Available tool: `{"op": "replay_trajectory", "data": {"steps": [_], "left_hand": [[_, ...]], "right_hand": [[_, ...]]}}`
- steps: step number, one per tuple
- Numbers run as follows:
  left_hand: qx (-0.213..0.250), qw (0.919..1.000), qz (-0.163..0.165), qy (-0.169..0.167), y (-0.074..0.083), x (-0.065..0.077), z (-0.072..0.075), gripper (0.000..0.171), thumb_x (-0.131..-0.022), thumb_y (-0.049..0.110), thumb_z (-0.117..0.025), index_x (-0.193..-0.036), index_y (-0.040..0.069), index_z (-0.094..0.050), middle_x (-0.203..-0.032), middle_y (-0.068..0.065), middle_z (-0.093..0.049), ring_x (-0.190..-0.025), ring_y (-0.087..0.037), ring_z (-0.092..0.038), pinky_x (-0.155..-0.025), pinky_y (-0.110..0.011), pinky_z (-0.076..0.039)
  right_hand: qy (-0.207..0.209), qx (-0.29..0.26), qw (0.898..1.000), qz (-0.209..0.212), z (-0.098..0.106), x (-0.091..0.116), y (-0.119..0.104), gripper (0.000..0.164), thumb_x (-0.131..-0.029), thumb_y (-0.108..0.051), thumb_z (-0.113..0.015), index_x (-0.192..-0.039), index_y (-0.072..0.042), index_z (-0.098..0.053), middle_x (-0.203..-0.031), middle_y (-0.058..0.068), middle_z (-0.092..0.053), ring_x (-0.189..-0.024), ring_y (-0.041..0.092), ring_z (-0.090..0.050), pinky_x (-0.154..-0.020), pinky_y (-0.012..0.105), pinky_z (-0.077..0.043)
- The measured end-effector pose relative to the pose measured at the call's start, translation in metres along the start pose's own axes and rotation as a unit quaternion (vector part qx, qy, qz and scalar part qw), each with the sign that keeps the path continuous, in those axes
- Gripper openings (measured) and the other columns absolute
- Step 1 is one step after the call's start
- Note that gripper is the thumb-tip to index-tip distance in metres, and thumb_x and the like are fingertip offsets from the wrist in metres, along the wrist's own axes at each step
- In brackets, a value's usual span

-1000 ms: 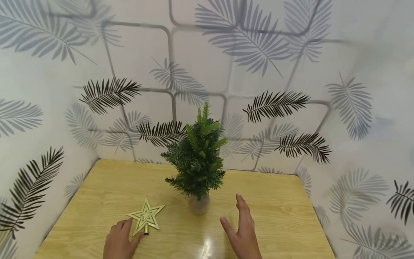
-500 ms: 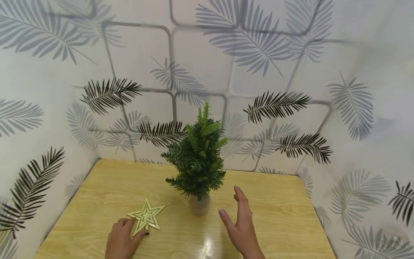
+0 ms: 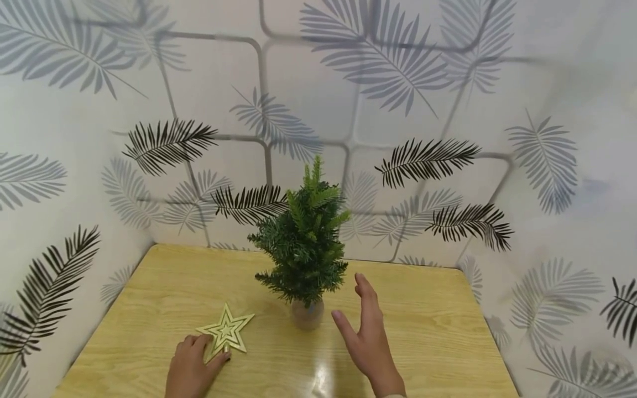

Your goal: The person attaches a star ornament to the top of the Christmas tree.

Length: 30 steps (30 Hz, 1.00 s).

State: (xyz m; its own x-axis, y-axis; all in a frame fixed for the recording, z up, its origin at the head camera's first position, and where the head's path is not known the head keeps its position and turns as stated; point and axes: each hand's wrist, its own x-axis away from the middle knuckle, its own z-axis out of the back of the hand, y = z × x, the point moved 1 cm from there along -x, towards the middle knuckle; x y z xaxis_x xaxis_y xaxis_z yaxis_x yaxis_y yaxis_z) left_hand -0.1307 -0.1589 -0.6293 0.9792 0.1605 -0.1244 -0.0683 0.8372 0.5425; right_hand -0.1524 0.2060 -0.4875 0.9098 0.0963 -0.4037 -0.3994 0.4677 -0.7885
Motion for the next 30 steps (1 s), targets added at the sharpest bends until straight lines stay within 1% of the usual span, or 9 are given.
{"op": "replay_trajectory", "data": {"steps": [4,7,10,14,18,21,25,27,30], "left_hand": [[0.007,0.9999,0.003,-0.009,-0.003,-0.001,-0.003,0.057,-0.081,0.045,-0.087,-0.114,0.003,-0.067,-0.101,-0.011,-0.063,-0.092,-0.031,-0.059,-0.076,-0.052,-0.054],[0.017,0.9996,0.013,-0.017,-0.006,-0.001,-0.006,0.055,-0.082,0.045,-0.087,-0.111,0.004,-0.067,-0.098,-0.007,-0.063,-0.088,-0.026,-0.059,-0.075,-0.048,-0.054],[0.029,0.9992,0.020,-0.021,-0.007,-0.002,-0.006,0.054,-0.082,0.044,-0.087,-0.110,0.003,-0.067,-0.096,-0.006,-0.064,-0.086,-0.025,-0.060,-0.075,-0.047,-0.055],[0.048,0.9979,0.027,-0.035,-0.004,-0.002,-0.001,0.055,-0.082,0.041,-0.087,-0.110,-0.001,-0.067,-0.098,-0.010,-0.065,-0.087,-0.027,-0.063,-0.075,-0.047,-0.057],[0.071,0.9937,0.048,-0.072,0.002,-0.004,0.007,0.059,-0.081,0.040,-0.088,-0.112,-0.005,-0.064,-0.091,-0.009,-0.063,-0.080,-0.024,-0.062,-0.071,-0.045,-0.056],[0.087,0.9898,0.063,-0.093,0.005,-0.005,0.011,0.055,-0.081,0.039,-0.088,-0.106,-0.004,-0.066,-0.084,-0.005,-0.062,-0.074,-0.020,-0.058,-0.066,-0.041,-0.053],[0.107,0.9853,0.071,-0.113,0.007,-0.002,0.015,0.043,-0.082,0.041,-0.087,-0.088,0.002,-0.067,-0.073,-0.001,-0.060,-0.065,-0.018,-0.055,-0.058,-0.035,-0.047],[0.108,0.9831,0.081,-0.124,0.006,0.000,0.016,0.043,-0.082,0.045,-0.086,-0.079,0.007,-0.065,-0.066,0.000,-0.057,-0.059,-0.017,-0.052,-0.054,-0.032,-0.044],[0.109,0.9799,0.094,-0.138,0.002,0.003,0.015,0.049,-0.080,0.052,-0.085,-0.069,0.012,-0.060,-0.060,0.000,-0.054,-0.054,-0.016,-0.050,-0.051,-0.030,-0.042]], "right_hand": [[0.000,0.006,1.000,0.016,0.006,-0.003,-0.004,0.073,-0.103,-0.011,-0.064,-0.164,-0.015,-0.023,-0.167,0.012,-0.025,-0.145,0.045,-0.035,-0.107,0.076,-0.030],[0.004,0.011,1.000,0.027,0.010,-0.005,-0.005,0.072,-0.102,-0.008,-0.065,-0.163,-0.014,-0.025,-0.166,0.013,-0.026,-0.145,0.044,-0.036,-0.107,0.076,-0.030],[0.007,0.012,0.999,0.030,0.011,-0.006,-0.004,0.072,-0.102,-0.008,-0.064,-0.163,-0.014,-0.026,-0.166,0.013,-0.026,-0.144,0.044,-0.036,-0.107,0.075,-0.030],[0.007,0.007,1.000,0.029,0.009,-0.006,-0.002,0.071,-0.103,-0.009,-0.064,-0.163,-0.015,-0.027,-0.167,0.011,-0.026,-0.144,0.043,-0.036,-0.108,0.075,-0.029],[0.003,0.003,1.000,0.031,0.006,-0.009,-0.002,0.070,-0.103,-0.010,-0.064,-0.163,-0.016,-0.028,-0.167,0.011,-0.026,-0.145,0.042,-0.035,-0.108,0.074,-0.030],[-0.002,0.002,1.000,0.025,0.005,-0.010,-0.002,0.070,-0.104,-0.012,-0.064,-0.163,-0.018,-0.027,-0.167,0.010,-0.024,-0.146,0.040,-0.034,-0.109,0.073,-0.029],[-0.013,0.001,1.000,0.012,0.005,-0.011,-0.002,0.069,-0.105,-0.017,-0.064,-0.163,-0.018,-0.027,-0.168,0.009,-0.022,-0.148,0.039,-0.032,-0.110,0.073,-0.028],[-0.017,0.001,1.000,0.007,0.005,-0.011,-0.002,0.068,-0.105,-0.018,-0.064,-0.163,-0.017,-0.028,-0.168,0.009,-0.022,-0.149,0.039,-0.030,-0.111,0.074,-0.026],[-0.022,-0.001,1.000,0.004,0.004,-0.011,-0.003,0.065,-0.105,-0.019,-0.064,-0.161,-0.013,-0.032,-0.168,0.010,-0.022,-0.151,0.040,-0.025,-0.111,0.075,-0.024]]}}
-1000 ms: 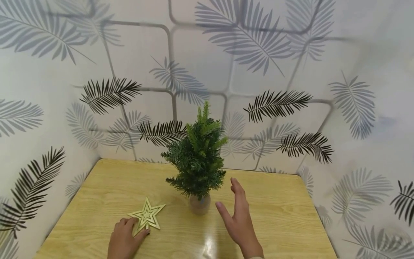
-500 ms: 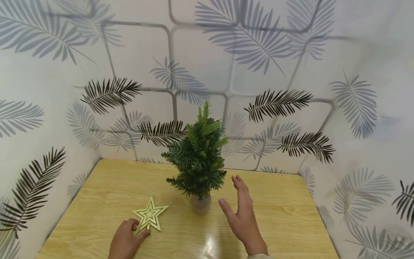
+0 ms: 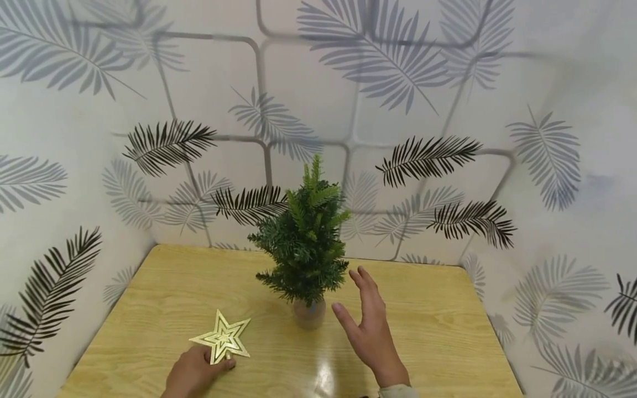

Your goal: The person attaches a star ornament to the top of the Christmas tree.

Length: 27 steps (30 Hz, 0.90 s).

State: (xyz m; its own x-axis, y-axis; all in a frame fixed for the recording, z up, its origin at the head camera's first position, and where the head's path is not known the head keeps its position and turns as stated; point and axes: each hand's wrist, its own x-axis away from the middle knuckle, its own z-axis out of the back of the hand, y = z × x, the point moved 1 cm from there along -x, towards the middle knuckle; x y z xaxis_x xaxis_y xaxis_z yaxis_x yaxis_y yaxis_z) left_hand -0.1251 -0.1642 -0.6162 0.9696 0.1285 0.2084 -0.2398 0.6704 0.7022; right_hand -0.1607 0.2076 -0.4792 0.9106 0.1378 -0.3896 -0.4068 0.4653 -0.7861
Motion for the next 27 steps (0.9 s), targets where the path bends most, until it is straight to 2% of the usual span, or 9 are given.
{"op": "replay_trajectory", "data": {"steps": [3,7,10,13,16,21,25,27], "left_hand": [[0.016,0.9998,0.011,-0.011,-0.007,0.000,-0.001,0.051,-0.080,0.054,-0.084,-0.067,0.012,-0.059,-0.060,0.000,-0.054,-0.053,-0.016,-0.050,-0.050,-0.029,-0.043],[0.076,0.9959,-0.019,-0.045,-0.015,-0.001,0.001,0.042,-0.091,0.043,-0.078,-0.076,0.005,-0.069,-0.067,-0.003,-0.066,-0.059,-0.016,-0.060,-0.057,-0.029,-0.050],[0.123,0.9877,-0.048,-0.084,-0.017,-0.003,0.003,0.037,-0.099,0.033,-0.071,-0.081,0.001,-0.073,-0.073,-0.006,-0.073,-0.062,-0.014,-0.062,-0.060,-0.025,-0.050],[0.160,0.9801,-0.044,-0.108,-0.017,-0.004,0.004,0.037,-0.102,0.030,-0.067,-0.083,-0.001,-0.072,-0.071,-0.008,-0.073,-0.053,-0.008,-0.054,-0.053,-0.019,-0.045],[0.208,0.9704,-0.018,-0.122,-0.015,-0.003,0.003,0.033,-0.102,0.029,-0.068,-0.091,-0.001,-0.074,-0.068,-0.008,-0.071,-0.045,-0.005,-0.046,-0.044,-0.017,-0.040],[0.269,0.9525,0.024,-0.141,-0.012,0.002,0.003,0.032,-0.101,0.029,-0.069,-0.097,-0.002,-0.076,-0.069,-0.007,-0.071,-0.048,-0.006,-0.054,-0.046,-0.017,-0.043],[0.278,0.9496,0.012,-0.145,-0.008,0.003,0.006,0.037,-0.105,0.032,-0.062,-0.109,-0.003,-0.075,-0.071,-0.009,-0.072,-0.051,-0.008,-0.055,-0.048,-0.017,-0.043],[0.285,0.9474,-0.008,-0.146,-0.006,0.002,0.007,0.041,-0.108,0.032,-0.057,-0.118,-0.004,-0.071,-0.086,-0.013,-0.075,-0.055,-0.010,-0.060,-0.049,-0.017,-0.044]], "right_hand": [[-0.006,0.001,1.000,-0.005,-0.001,0.002,0.001,0.060,-0.105,-0.020,-0.063,-0.158,-0.010,-0.037,-0.168,0.010,-0.021,-0.153,0.041,-0.019,-0.111,0.076,-0.022],[-0.009,0.004,1.000,-0.008,-0.003,0.004,0.002,0.056,-0.106,-0.020,-0.063,-0.155,-0.008,-0.041,-0.168,0.013,-0.022,-0.153,0.044,-0.018,-0.109,0.078,-0.023],[0.001,0.006,1.000,0.001,-0.002,0.003,0.002,0.054,-0.105,-0.017,-0.063,-0.154,-0.007,-0.042,-0.167,0.013,-0.023,-0.152,0.045,-0.020,-0.108,0.078,-0.024],[0.014,0.007,1.000,0.012,-0.001,0.000,0.001,0.056,-0.105,-0.014,-0.063,-0.156,-0.008,-0.041,-0.167,0.012,-0.025,-0.151,0.042,-0.024,-0.110,0.076,-0.024],[0.024,0.008,0.999,0.027,0.001,-0.003,-0.001,0.063,-0.103,-0.011,-0.064,-0.159,-0.009,-0.035,-0.166,0.012,-0.028,-0.149,0.040,-0.031,-0.112,0.072,-0.026],[0.032,0.007,0.999,0.043,0.002,-0.008,-0.004,0.069,-0.102,-0.008,-0.065,-0.161,-0.010,-0.030,-0.163,0.014,-0.033,-0.145,0.040,-0.037,-0.112,0.070,-0.030],[0.034,0.004,0.998,0.043,0.002,-0.008,-0.006,0.065,-0.102,-0.008,-0.065,-0.160,-0.010,-0.034,-0.165,0.013,-0.031,-0.145,0.039,-0.038,-0.112,0.069,-0.029],[0.034,0.001,0.999,0.041,0.001,-0.007,-0.006,0.063,-0.102,-0.008,-0.065,-0.158,-0.009,-0.036,-0.165,0.012,-0.030,-0.145,0.039,-0.037,-0.113,0.069,-0.029]]}}
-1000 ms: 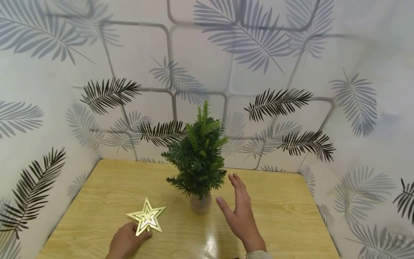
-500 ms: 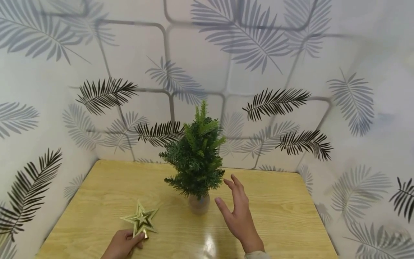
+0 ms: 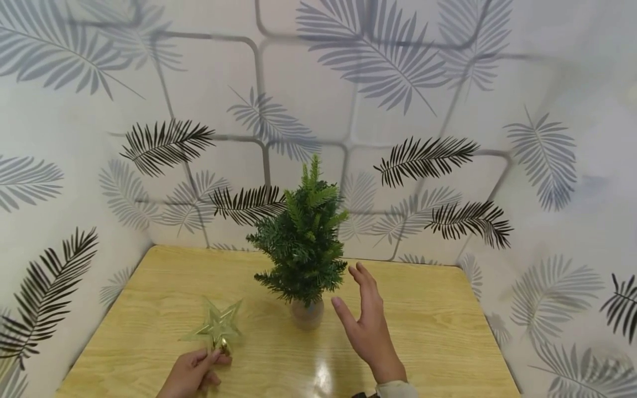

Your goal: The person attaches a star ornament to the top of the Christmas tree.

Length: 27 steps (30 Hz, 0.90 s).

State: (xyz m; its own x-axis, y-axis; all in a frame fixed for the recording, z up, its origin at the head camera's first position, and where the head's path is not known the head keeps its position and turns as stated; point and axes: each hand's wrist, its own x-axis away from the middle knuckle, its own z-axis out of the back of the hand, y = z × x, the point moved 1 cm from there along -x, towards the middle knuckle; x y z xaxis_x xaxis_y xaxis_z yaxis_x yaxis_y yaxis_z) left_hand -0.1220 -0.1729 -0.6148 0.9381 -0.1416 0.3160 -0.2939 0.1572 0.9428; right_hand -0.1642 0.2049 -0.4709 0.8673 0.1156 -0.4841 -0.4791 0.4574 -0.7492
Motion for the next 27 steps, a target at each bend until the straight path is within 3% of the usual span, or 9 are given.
{"op": "replay_trajectory", "data": {"steps": [5,10,13,17,27], "left_hand": [[-0.001,0.9985,-0.050,0.020,0.008,-0.001,0.000,0.042,-0.109,0.032,-0.055,-0.116,-0.007,-0.068,-0.116,-0.018,-0.074,-0.067,-0.016,-0.068,-0.054,-0.023,-0.054],[0.021,0.9962,-0.046,0.071,0.015,-0.001,-0.001,0.034,-0.105,0.031,-0.063,-0.107,-0.002,-0.072,-0.105,-0.012,-0.075,-0.066,-0.013,-0.063,-0.055,-0.023,-0.053],[0.039,0.9946,-0.033,0.091,0.017,-0.001,-0.001,0.033,-0.104,0.029,-0.065,-0.103,-0.003,-0.072,-0.098,-0.009,-0.074,-0.063,-0.010,-0.059,-0.053,-0.019,-0.049],[0.051,0.9907,-0.043,0.119,0.021,0.001,-0.002,0.033,-0.104,0.026,-0.065,-0.096,-0.005,-0.070,-0.087,-0.008,-0.071,-0.056,-0.008,-0.051,-0.049,-0.017,-0.045],[0.058,0.9863,-0.083,0.130,0.038,0.009,0.000,0.034,-0.104,0.025,-0.065,-0.089,-0.005,-0.068,-0.069,-0.005,-0.060,-0.051,-0.005,-0.047,-0.048,-0.015,-0.043]], "right_hand": [[-0.005,-0.003,1.000,-0.008,-0.002,0.001,0.000,0.061,-0.103,-0.010,-0.064,-0.158,-0.009,-0.037,-0.166,0.012,-0.028,-0.148,0.040,-0.033,-0.112,0.071,-0.027],[-0.005,0.010,1.000,-0.018,-0.002,0.000,0.002,0.061,-0.104,-0.013,-0.064,-0.158,-0.009,-0.037,-0.166,0.013,-0.027,-0.151,0.041,-0.026,-0.113,0.073,-0.025],[-0.008,0.011,1.000,-0.029,-0.003,-0.001,0.003,0.061,-0.104,-0.015,-0.064,-0.158,-0.010,-0.037,-0.167,0.011,-0.027,-0.152,0.039,-0.024,-0.114,0.071,-0.024],[-0.011,0.003,0.999,-0.032,-0.007,-0.001,0.002,0.062,-0.105,-0.015,-0.064,-0.159,-0.010,-0.035,-0.167,0.011,-0.027,-0.152,0.039,-0.025,-0.114,0.071,-0.024],[0.015,-0.006,1.000,0.001,-0.015,-0.006,-0.002,0.071,-0.102,-0.008,-0.066,-0.162,-0.010,-0.028,-0.165,0.011,-0.031,-0.147,0.039,-0.034,-0.114,0.069,-0.027]]}}
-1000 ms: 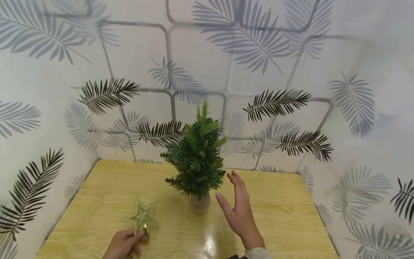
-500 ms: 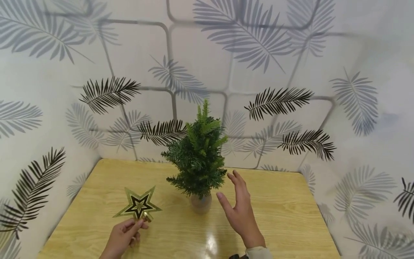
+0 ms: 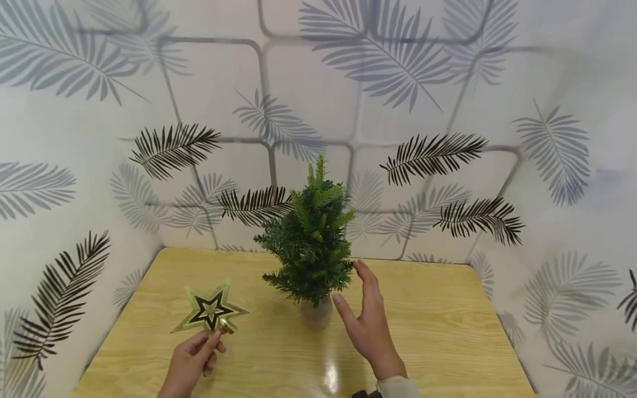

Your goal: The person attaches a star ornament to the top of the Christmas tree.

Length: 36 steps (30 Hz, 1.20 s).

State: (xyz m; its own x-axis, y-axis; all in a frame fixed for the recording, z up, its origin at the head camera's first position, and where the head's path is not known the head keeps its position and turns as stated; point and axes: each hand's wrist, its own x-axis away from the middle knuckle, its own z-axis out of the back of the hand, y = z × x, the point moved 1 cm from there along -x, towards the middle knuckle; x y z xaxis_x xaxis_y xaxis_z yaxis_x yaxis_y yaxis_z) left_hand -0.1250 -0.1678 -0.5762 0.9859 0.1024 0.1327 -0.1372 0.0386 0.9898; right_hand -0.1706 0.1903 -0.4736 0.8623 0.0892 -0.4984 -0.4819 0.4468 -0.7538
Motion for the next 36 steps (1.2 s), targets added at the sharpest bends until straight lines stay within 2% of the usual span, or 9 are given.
{"op": "replay_trajectory", "data": {"steps": [5,12,17,23,25,30,36], "left_hand": [[0.014,0.9998,0.009,0.012,0.006,0.005,-0.004,0.032,-0.104,0.024,-0.066,-0.089,-0.004,-0.069,-0.069,-0.003,-0.060,-0.051,-0.005,-0.046,-0.048,-0.015,-0.042],[0.030,0.9995,-0.002,-0.010,0.009,0.002,-0.013,0.031,-0.103,0.026,-0.066,-0.090,-0.002,-0.069,-0.079,-0.005,-0.064,-0.053,-0.005,-0.044,-0.049,-0.015,-0.041],[0.032,0.9994,-0.006,-0.013,0.017,0.003,-0.017,0.031,-0.104,0.025,-0.066,-0.088,-0.001,-0.067,-0.077,-0.006,-0.062,-0.053,-0.005,-0.044,-0.049,-0.015,-0.040],[0.022,0.9994,-0.026,-0.006,0.030,0.006,-0.013,0.031,-0.106,0.018,-0.062,-0.086,-0.005,-0.065,-0.071,-0.002,-0.058,-0.053,-0.005,-0.044,-0.050,-0.015,-0.040],[0.020,0.9990,-0.040,-0.002,0.035,0.004,-0.011,0.031,-0.106,0.016,-0.061,-0.084,-0.006,-0.064,-0.069,-0.002,-0.057,-0.052,-0.005,-0.043,-0.049,-0.014,-0.039],[0.018,0.9971,-0.071,-0.020,0.041,-0.005,-0.011,0.036,-0.107,0.020,-0.060,-0.084,-0.008,-0.063,-0.068,0.000,-0.054,-0.053,-0.004,-0.042,-0.050,-0.014,-0.038],[0.027,0.9966,-0.076,-0.020,0.042,-0.004,-0.008,0.038,-0.108,0.019,-0.059,-0.085,-0.011,-0.062,-0.067,0.000,-0.054,-0.053,-0.004,-0.043,-0.050,-0.014,-0.039]], "right_hand": [[0.002,0.000,1.000,-0.007,0.006,-0.002,0.000,0.072,-0.103,-0.009,-0.065,-0.163,-0.013,-0.026,-0.165,0.011,-0.029,-0.148,0.039,-0.033,-0.112,0.071,-0.027],[-0.001,-0.005,1.000,-0.014,0.015,-0.007,-0.002,0.072,-0.104,-0.010,-0.063,-0.164,-0.019,-0.025,-0.164,0.010,-0.032,-0.148,0.039,-0.033,-0.112,0.072,-0.026],[-0.006,-0.008,1.000,-0.009,0.018,-0.007,-0.005,0.072,-0.103,-0.009,-0.063,-0.164,-0.020,-0.025,-0.163,0.011,-0.033,-0.147,0.043,-0.033,-0.111,0.073,-0.025],[-0.014,-0.022,1.000,-0.005,0.017,-0.010,-0.010,0.072,-0.103,-0.009,-0.064,-0.164,-0.020,-0.025,-0.163,0.009,-0.033,-0.147,0.042,-0.034,-0.112,0.073,-0.023],[-0.016,-0.020,1.000,-0.004,0.016,-0.013,-0.011,0.072,-0.104,-0.010,-0.063,-0.164,-0.020,-0.025,-0.164,0.010,-0.032,-0.148,0.041,-0.033,-0.112,0.073,-0.024],[-0.002,-0.014,1.000,-0.010,0.018,-0.017,-0.012,0.073,-0.103,-0.008,-0.063,-0.163,-0.023,-0.026,-0.162,0.010,-0.034,-0.148,0.039,-0.034,-0.113,0.072,-0.025],[-0.014,-0.021,1.000,-0.012,0.015,-0.018,-0.011,0.072,-0.104,-0.010,-0.062,-0.164,-0.024,-0.025,-0.164,0.009,-0.032,-0.149,0.038,-0.033,-0.113,0.071,-0.025]]}}
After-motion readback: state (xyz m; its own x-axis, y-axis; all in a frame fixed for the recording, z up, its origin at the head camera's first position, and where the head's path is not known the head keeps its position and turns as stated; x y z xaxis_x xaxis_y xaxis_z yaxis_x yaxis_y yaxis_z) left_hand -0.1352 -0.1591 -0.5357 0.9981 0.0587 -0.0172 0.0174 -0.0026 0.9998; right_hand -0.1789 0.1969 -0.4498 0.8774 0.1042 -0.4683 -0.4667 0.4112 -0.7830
